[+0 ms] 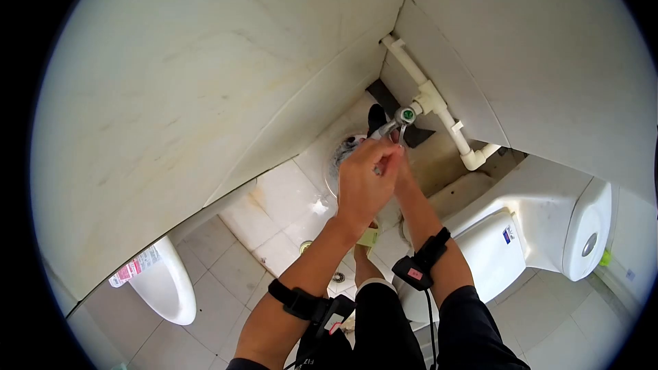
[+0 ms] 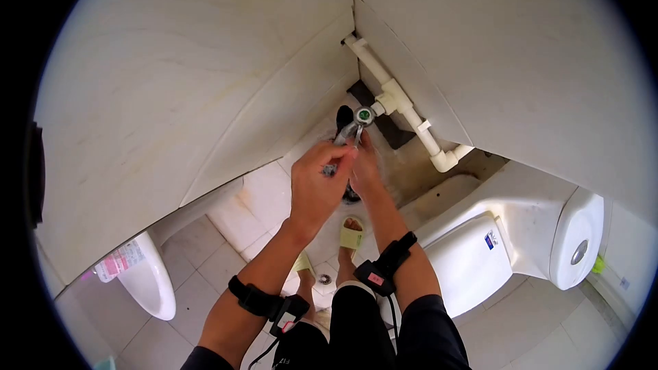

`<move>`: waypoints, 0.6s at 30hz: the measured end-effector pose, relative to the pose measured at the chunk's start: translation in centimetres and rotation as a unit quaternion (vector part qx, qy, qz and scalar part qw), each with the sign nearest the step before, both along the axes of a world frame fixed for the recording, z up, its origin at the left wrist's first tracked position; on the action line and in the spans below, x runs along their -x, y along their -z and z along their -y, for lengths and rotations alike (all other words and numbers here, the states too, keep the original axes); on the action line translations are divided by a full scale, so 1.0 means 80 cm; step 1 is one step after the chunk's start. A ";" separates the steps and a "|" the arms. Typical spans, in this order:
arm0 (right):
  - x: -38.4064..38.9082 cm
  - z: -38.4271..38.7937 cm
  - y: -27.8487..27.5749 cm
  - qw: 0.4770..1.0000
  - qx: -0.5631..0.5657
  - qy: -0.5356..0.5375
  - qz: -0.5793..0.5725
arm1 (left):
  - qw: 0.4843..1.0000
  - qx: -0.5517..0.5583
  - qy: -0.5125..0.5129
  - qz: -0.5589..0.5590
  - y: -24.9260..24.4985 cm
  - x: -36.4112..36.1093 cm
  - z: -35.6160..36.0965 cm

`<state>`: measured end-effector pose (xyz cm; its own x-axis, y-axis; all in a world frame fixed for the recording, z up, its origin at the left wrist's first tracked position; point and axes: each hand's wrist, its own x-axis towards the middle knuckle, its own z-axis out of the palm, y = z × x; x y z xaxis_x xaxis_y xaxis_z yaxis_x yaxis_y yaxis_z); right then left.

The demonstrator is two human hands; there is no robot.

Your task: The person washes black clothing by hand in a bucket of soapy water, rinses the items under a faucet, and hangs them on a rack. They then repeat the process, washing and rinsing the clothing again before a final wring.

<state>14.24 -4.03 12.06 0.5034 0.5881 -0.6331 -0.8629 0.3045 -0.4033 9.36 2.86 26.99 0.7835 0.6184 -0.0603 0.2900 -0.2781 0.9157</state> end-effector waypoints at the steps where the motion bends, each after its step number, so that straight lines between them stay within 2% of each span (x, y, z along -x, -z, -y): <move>1: 0.006 0.004 0.012 0.999 0.030 -0.019 0.014 | 0.999 0.025 -0.030 0.029 0.010 0.004 0.000; 3: 0.001 0.001 0.018 0.997 0.055 -0.037 0.038 | 0.995 0.046 -0.059 0.068 0.022 0.001 -0.007; 6: 0.011 0.000 0.017 0.997 0.014 -0.009 0.070 | 0.996 0.020 -0.050 0.065 0.028 0.002 -0.012; 8: 0.018 0.005 -0.007 0.959 0.144 -0.102 0.221 | 0.997 -0.063 0.019 0.038 0.020 -0.001 -0.011; 9: 0.025 0.006 0.006 0.969 0.093 -0.078 0.217 | 0.996 -0.072 0.046 0.012 0.024 -0.001 -0.012; 10: 0.028 0.007 0.019 0.968 0.094 -0.077 0.219 | 0.996 -0.072 0.047 0.014 0.027 -0.003 -0.012; 12: 0.034 0.003 0.020 0.996 0.029 0.020 0.079 | 0.990 -0.118 0.061 0.045 0.028 -0.001 -0.014; 15: 0.033 -0.002 0.009 0.998 0.058 0.019 0.032 | 0.989 -0.121 0.085 0.030 0.025 -0.001 -0.024; 18: 0.028 -0.007 -0.002 0.996 0.067 0.023 0.060 | 0.989 -0.106 0.097 0.025 0.022 -0.002 -0.028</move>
<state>11.99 -3.43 12.19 0.6044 0.4770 -0.6381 -0.7925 0.2786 -0.5425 9.53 5.09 25.21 0.8872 0.4513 0.0963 0.1690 -0.5119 0.8423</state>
